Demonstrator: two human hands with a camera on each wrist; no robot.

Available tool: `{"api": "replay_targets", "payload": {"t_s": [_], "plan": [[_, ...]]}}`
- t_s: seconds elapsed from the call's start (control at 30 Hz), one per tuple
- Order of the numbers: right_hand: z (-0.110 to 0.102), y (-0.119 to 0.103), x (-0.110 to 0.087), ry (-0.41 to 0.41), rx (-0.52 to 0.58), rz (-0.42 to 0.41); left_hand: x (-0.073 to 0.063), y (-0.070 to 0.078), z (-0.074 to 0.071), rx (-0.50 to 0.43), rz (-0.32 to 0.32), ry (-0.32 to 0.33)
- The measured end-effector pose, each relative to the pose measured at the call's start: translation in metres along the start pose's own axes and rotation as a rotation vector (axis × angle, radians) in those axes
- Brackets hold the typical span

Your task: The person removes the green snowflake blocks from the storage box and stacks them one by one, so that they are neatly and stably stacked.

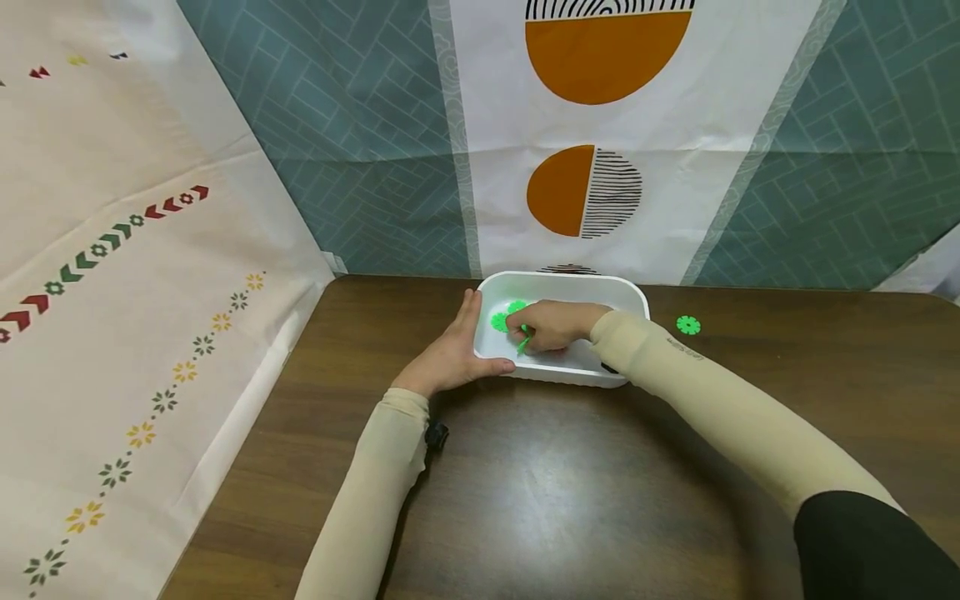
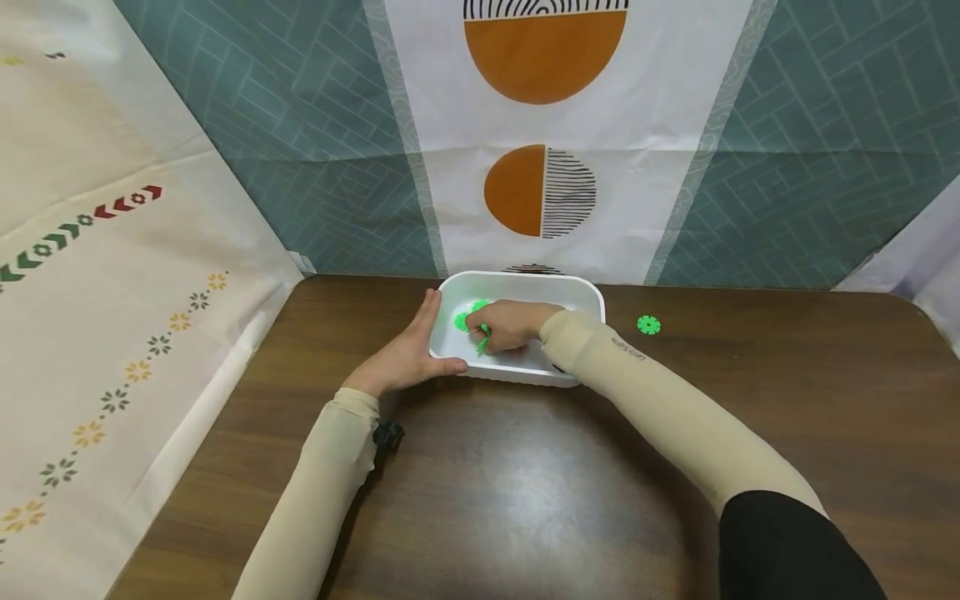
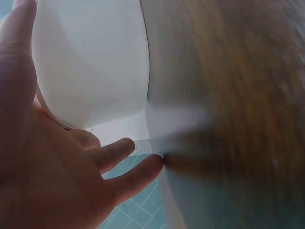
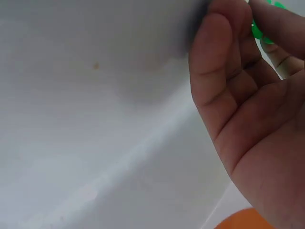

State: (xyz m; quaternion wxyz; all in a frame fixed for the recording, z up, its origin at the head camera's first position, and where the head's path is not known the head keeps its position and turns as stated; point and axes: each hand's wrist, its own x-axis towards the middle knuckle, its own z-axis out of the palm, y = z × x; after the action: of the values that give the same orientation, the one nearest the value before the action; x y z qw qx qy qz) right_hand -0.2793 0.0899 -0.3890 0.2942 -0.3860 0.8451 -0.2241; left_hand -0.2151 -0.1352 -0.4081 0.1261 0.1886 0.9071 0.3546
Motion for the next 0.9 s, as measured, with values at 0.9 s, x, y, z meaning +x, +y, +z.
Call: {"api": "replay_targets", "payload": {"t_s": [0.9], "plan": [[-0.052,-0.001,-0.061,0.413,0.349,0.035,0.000,0.001,0.001,0.011,-0.026,0.011]]}}
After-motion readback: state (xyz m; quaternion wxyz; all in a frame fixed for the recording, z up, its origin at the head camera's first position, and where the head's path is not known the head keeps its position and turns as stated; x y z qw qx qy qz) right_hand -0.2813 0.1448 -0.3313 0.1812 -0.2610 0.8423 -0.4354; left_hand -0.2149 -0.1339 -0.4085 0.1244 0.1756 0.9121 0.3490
